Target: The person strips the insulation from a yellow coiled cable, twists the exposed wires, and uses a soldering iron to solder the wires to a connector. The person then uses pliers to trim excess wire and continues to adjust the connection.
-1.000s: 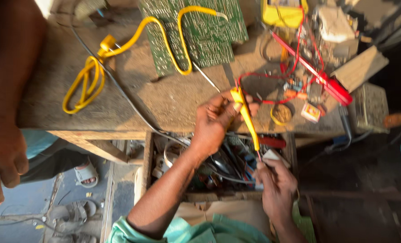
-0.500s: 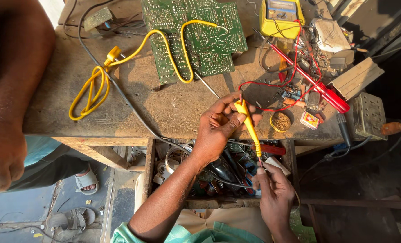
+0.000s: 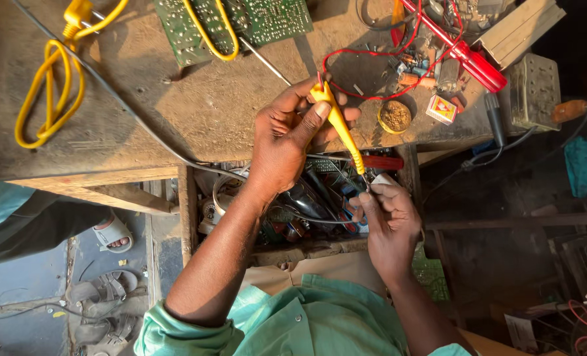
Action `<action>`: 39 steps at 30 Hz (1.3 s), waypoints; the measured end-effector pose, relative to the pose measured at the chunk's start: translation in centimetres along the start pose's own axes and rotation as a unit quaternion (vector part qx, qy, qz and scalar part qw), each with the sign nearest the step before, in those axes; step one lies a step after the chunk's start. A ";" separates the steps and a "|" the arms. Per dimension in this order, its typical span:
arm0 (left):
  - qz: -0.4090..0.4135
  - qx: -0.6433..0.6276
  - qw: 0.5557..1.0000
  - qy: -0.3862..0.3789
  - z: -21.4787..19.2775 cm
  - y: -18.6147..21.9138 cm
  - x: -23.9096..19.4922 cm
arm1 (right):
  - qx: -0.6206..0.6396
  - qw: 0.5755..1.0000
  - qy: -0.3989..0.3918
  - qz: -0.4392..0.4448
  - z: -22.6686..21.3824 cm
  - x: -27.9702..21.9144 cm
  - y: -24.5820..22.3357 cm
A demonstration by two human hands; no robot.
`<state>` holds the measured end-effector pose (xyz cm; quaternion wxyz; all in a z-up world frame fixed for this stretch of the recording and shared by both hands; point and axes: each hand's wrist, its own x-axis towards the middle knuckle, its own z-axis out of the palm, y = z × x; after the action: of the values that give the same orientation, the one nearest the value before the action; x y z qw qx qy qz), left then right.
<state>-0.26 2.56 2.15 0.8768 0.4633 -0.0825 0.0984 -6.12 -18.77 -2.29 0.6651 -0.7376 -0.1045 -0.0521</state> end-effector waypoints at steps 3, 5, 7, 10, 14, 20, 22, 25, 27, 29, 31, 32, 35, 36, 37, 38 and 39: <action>0.008 -0.006 1.000 -0.002 0.1 0.0 0.1 | 0.016 1.000 0.002 -0.001 0.0 0.1 0.0; 0.010 -0.018 1.000 -0.001 0.0 -0.1 0.1 | 0.015 1.000 -0.003 -0.008 0.1 0.2 0.1; 0.011 -0.025 1.000 -0.002 0.1 -0.3 0.1 | 0.001 1.000 -0.014 -0.020 0.1 0.3 0.2; 0.007 -0.014 1.000 -0.005 0.3 -0.7 0.0 | 0.004 0.999 -0.022 -0.027 0.3 0.5 0.3; -0.007 -0.009 1.000 -0.027 0.8 -1.3 -0.2 | -0.008 1.000 0.008 0.017 0.8 1.0 0.2; -0.002 0.020 0.999 -0.045 1.1 -1.0 -0.2 | 0.029 0.997 0.044 0.048 1.7 1.6 -0.4; -0.010 0.023 0.999 -0.035 1.1 -0.6 -0.2 | 0.035 0.998 0.043 0.010 1.7 1.4 -0.6; -0.016 0.010 1.000 -0.022 0.9 -0.5 -0.1 | 0.078 0.994 0.018 0.073 1.0 1.1 -0.6; 0.000 0.005 1.000 -0.020 0.7 -0.6 0.0 | 0.083 0.996 -0.017 0.016 0.6 0.5 -0.3; -0.002 0.013 1.000 -0.016 0.5 -0.8 0.0 | 0.080 0.997 -0.012 0.009 0.2 0.0 0.1; -0.004 0.029 0.999 -0.015 0.5 -0.9 -0.1 | 0.070 0.996 0.033 0.050 0.1 -0.1 0.4; -0.007 0.040 0.999 -0.016 0.4 -0.8 0.0 | 0.068 0.996 0.033 0.038 0.1 0.1 0.6; -0.008 0.024 0.999 -0.024 0.4 -1.1 -0.1 | 0.059 0.997 0.039 0.027 -0.1 0.2 1.2; -0.005 0.012 1.000 -0.028 0.4 -1.2 0.0 | 0.055 0.997 0.045 0.039 -0.2 0.2 1.4; -0.003 0.008 0.999 -0.035 0.5 -1.4 -0.2 | 0.051 0.996 0.051 0.052 -0.2 0.1 1.6; 0.004 0.007 0.999 -0.043 0.5 -1.4 -0.2 | 0.043 0.994 0.060 0.081 -0.1 0.4 1.8; 0.011 0.006 0.999 -0.050 0.5 -1.4 -0.3 | 0.034 0.991 0.068 0.110 0.0 0.4 1.8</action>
<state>-0.22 1.31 1.27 0.8676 0.4720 -0.1310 0.0852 -5.32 -18.95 -3.94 0.6968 -0.7165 0.0213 -0.0247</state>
